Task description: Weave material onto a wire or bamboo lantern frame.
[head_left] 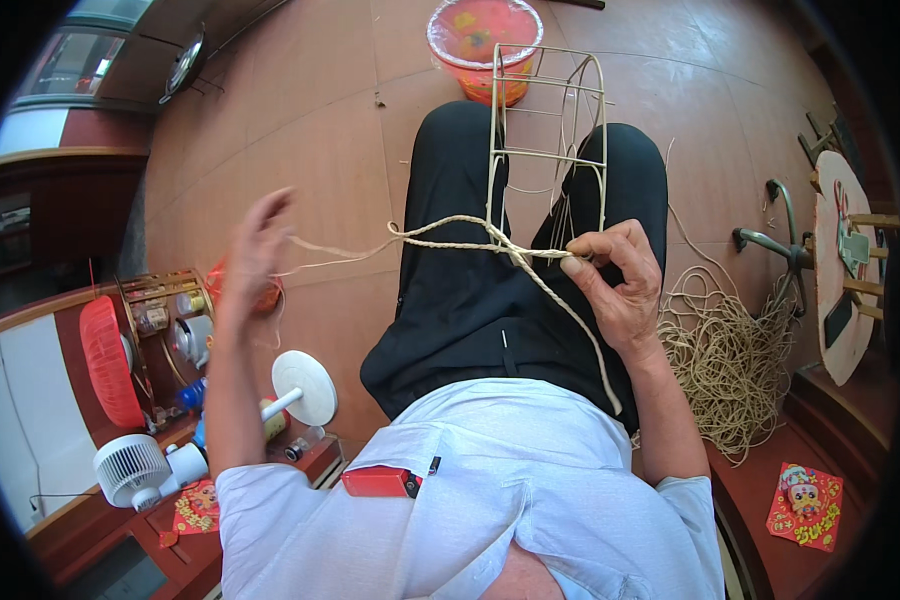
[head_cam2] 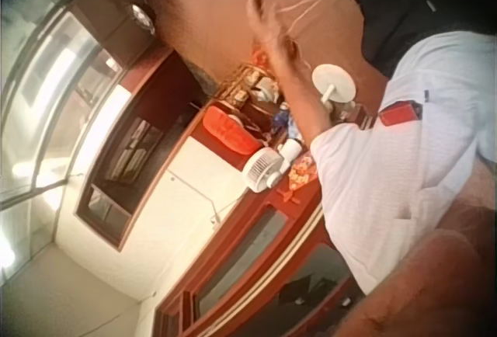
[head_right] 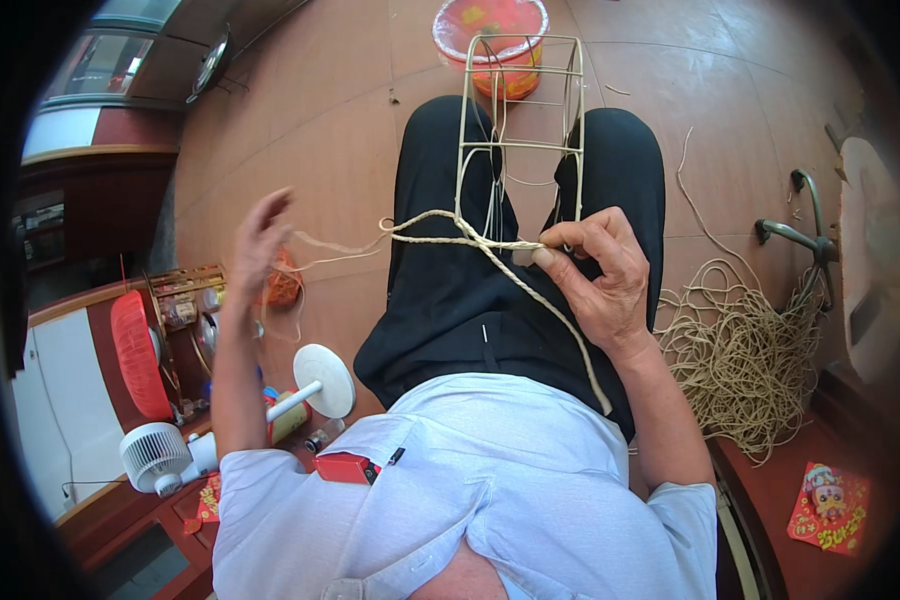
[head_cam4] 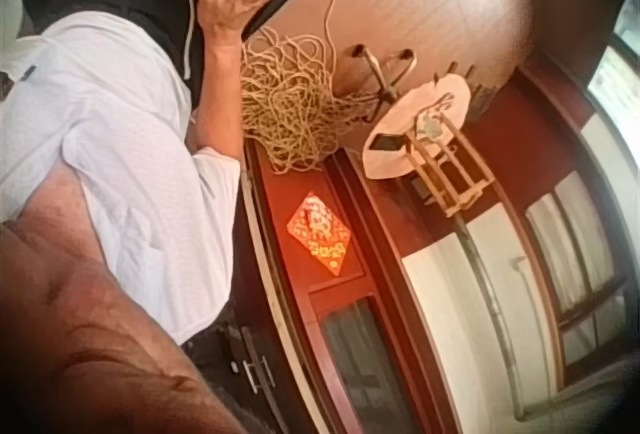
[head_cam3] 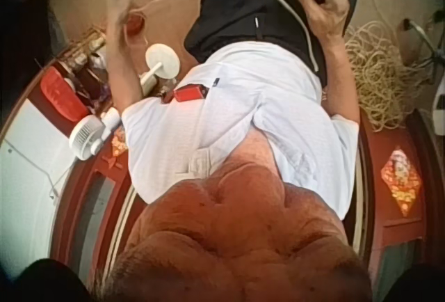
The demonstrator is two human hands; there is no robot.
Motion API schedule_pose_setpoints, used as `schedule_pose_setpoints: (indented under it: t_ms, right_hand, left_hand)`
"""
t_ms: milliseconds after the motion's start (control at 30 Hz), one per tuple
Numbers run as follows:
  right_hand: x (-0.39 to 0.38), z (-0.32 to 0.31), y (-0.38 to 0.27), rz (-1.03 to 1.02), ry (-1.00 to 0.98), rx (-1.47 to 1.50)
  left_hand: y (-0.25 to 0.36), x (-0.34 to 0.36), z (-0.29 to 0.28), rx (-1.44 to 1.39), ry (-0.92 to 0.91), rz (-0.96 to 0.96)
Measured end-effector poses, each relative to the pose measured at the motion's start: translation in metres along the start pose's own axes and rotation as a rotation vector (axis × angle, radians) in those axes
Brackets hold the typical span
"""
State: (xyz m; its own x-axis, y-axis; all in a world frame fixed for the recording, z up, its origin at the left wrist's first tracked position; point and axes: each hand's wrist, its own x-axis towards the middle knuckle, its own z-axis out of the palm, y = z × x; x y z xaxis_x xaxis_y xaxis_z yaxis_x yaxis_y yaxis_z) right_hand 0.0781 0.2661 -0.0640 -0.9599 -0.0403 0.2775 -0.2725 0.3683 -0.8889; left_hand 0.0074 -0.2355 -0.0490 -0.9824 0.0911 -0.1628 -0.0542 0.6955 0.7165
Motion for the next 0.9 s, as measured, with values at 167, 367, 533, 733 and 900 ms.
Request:
schedule_pose_setpoints:
  t_ms: [167, 367, 533, 733, 900]
  right_hand:
    - [0.003, 0.004, -0.003, 0.037, 0.019, 0.042]
    - [0.004, 0.003, -0.001, 0.030, 0.012, 0.049]
    - [0.004, 0.001, -0.005, 0.032, 0.021, 0.069]
    - [0.004, -0.001, 0.000, 0.023, 0.012, 0.057]
    - [0.006, 0.002, -0.004, 0.032, 0.009, 0.066]
  left_hand:
    - [0.156, -0.036, 0.138, -0.154, -0.172, 0.304]
    - [0.094, -0.046, 0.132, -0.077, -0.076, 0.349]
    - [-0.007, -0.033, 0.005, 0.475, 0.293, -0.092]
    - [0.061, -0.020, -0.023, 0.687, 0.105, 0.212]
    - [0.206, -0.027, 0.130, 0.381, 0.004, 0.602]
